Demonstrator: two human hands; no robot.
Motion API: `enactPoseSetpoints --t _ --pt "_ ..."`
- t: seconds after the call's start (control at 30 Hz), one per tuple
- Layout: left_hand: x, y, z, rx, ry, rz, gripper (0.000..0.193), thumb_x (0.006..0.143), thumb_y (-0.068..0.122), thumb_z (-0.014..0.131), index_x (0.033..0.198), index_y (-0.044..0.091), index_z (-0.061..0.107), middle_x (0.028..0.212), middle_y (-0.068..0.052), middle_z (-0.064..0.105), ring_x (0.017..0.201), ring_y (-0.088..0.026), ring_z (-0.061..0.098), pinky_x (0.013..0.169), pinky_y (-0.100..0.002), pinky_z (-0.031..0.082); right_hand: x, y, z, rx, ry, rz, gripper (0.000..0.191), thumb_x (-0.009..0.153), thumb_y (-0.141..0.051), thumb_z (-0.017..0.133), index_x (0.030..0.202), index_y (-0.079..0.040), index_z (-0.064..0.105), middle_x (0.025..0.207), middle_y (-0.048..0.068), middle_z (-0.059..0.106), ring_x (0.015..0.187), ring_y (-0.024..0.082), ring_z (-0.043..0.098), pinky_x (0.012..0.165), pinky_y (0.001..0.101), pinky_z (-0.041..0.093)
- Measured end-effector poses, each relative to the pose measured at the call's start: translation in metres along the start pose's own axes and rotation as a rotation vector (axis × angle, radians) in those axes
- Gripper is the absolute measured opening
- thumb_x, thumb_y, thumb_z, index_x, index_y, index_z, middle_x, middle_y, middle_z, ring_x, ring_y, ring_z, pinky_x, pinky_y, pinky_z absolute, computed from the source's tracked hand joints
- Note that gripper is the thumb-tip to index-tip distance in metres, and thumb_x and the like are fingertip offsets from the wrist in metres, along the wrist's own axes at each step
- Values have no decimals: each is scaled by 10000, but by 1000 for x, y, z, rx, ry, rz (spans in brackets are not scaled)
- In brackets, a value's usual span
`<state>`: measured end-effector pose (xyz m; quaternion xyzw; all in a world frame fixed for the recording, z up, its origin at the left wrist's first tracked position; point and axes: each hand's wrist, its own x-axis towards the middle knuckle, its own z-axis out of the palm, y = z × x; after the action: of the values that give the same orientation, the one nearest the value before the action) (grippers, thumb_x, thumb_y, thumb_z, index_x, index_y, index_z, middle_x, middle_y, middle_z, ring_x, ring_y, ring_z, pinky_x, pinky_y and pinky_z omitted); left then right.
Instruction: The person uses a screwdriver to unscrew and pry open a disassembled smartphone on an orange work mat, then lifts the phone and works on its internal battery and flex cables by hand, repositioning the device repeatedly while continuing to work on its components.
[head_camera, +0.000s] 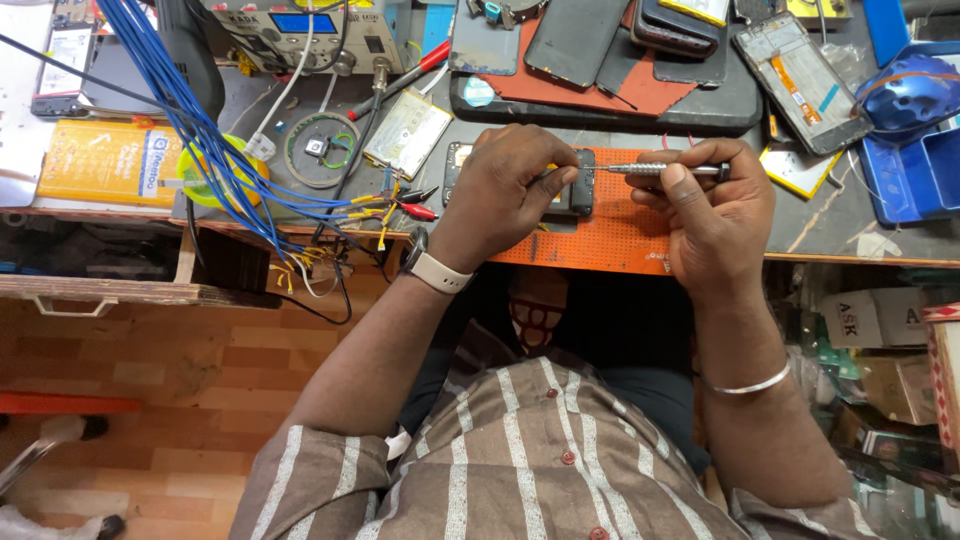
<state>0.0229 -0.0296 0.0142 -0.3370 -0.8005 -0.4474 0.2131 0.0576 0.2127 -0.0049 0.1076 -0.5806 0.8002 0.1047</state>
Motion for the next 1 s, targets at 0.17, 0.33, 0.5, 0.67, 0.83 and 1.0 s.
enactPoseSetpoints --t 0.17,0.33,0.5,0.67,0.83,1.0 --pt "1 -1 -2 -19 4 10 105 950 127 738 1022 91 670 954 -40 685 943 -268 649 891 -411 457 0 0 0 6 -11 -30 159 1077 -2 640 1184 -12 524 1158 189 701 1049 267 752 932 387 665" --pt "0 -1 -2 -13 -7 -12 116 932 137 757 986 92 664 928 -40 679 911 -259 645 891 -412 457 0 -1 0 17 -26 -12 169 1070 -9 650 1182 -14 523 1163 185 699 1061 262 744 935 390 663" --pt "0 -1 -1 0 -8 -1 135 930 155 771 959 99 652 927 -40 677 927 -264 646 900 -412 456 0 -2 0 22 -27 -8 165 1066 -11 651 1172 -15 525 1160 179 698 1058 252 743 933 388 666" --pt "0 -2 0 4 -23 -5 140 923 158 774 956 100 650 931 -38 681 934 -268 647 884 -412 449 0 -1 1 -11 -34 -15 159 1079 -15 652 1182 -11 531 1130 164 691 1047 238 740 933 381 665" --pt "1 -3 1 8 -24 -4 144 920 157 774 949 101 645 926 -31 682 932 -264 648 879 -413 446 -1 -1 1 -29 -43 -16 160 1081 -19 650 1183 -14 526 1135 161 688 1056 233 741 934 378 665" --pt "0 -3 0 18 -22 -2 141 923 159 768 947 99 643 923 -32 677 930 -260 643 876 -411 444 0 -1 2 -28 -37 -17 159 1077 -6 639 1182 -16 521 1184 169 687 1076 231 738 943 379 664"
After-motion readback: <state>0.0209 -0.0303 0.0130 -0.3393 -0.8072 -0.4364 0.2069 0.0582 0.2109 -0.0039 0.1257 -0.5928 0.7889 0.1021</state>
